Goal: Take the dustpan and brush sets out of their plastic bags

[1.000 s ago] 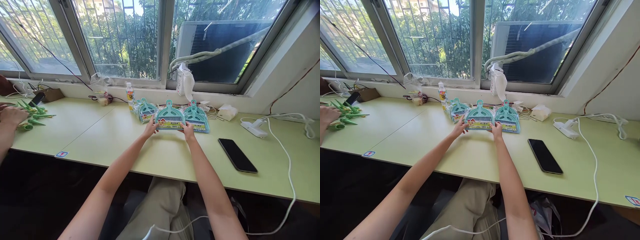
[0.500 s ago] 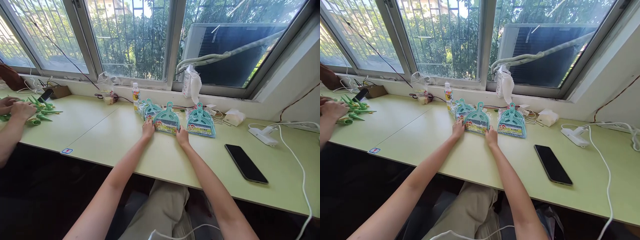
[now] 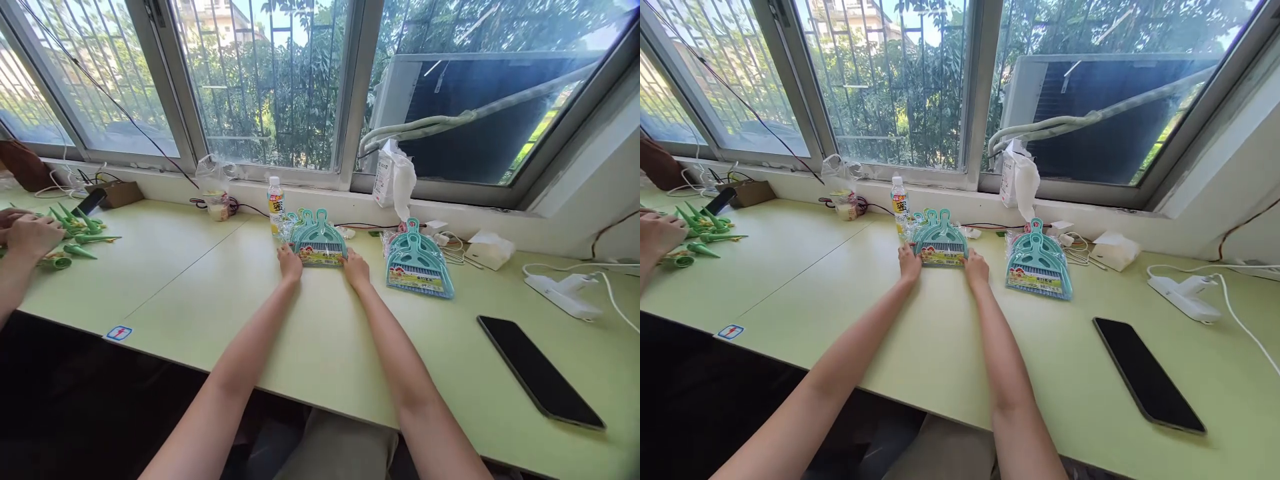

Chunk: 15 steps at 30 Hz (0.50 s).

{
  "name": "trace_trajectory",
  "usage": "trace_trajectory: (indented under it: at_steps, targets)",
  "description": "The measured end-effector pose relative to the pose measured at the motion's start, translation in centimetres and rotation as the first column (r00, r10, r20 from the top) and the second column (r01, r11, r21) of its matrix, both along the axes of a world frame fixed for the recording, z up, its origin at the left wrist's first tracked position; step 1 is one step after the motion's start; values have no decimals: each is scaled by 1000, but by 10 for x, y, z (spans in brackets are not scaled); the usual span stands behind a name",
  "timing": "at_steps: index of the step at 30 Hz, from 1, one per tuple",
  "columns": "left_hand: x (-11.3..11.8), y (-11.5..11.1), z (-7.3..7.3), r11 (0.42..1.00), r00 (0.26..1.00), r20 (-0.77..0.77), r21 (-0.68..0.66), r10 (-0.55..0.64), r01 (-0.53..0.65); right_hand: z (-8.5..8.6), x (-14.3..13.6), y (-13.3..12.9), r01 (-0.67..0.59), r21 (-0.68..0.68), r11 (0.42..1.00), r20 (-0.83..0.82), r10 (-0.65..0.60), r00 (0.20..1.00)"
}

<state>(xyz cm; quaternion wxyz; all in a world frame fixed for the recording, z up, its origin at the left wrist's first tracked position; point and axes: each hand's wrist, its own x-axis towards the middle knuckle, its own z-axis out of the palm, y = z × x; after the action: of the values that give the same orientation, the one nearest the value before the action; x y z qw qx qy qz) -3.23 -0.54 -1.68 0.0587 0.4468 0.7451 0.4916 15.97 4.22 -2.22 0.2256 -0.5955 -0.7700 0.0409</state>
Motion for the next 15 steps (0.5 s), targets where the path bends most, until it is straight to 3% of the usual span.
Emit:
trace_trajectory:
  at_steps: [6, 11, 13, 15]
  targets:
    - [2, 3, -3, 998, 997, -39, 13, 69, -68, -2, -11, 35, -30, 96, 995, 26, 28, 999]
    - [7, -2, -1, 977, 958, -195, 8, 211, -214, -10, -14, 60, -95, 23, 995, -7, 95, 995]
    - [11, -5, 2, 979, 938, -281, 71, 204, -192, -12, -14, 66, -109, -22, 994, -25, 109, 994]
    - [18, -9, 4, 990, 902, -418, 127, 103, -54, -13, -13, 70, -110, -40, 993, -44, 108, 993]
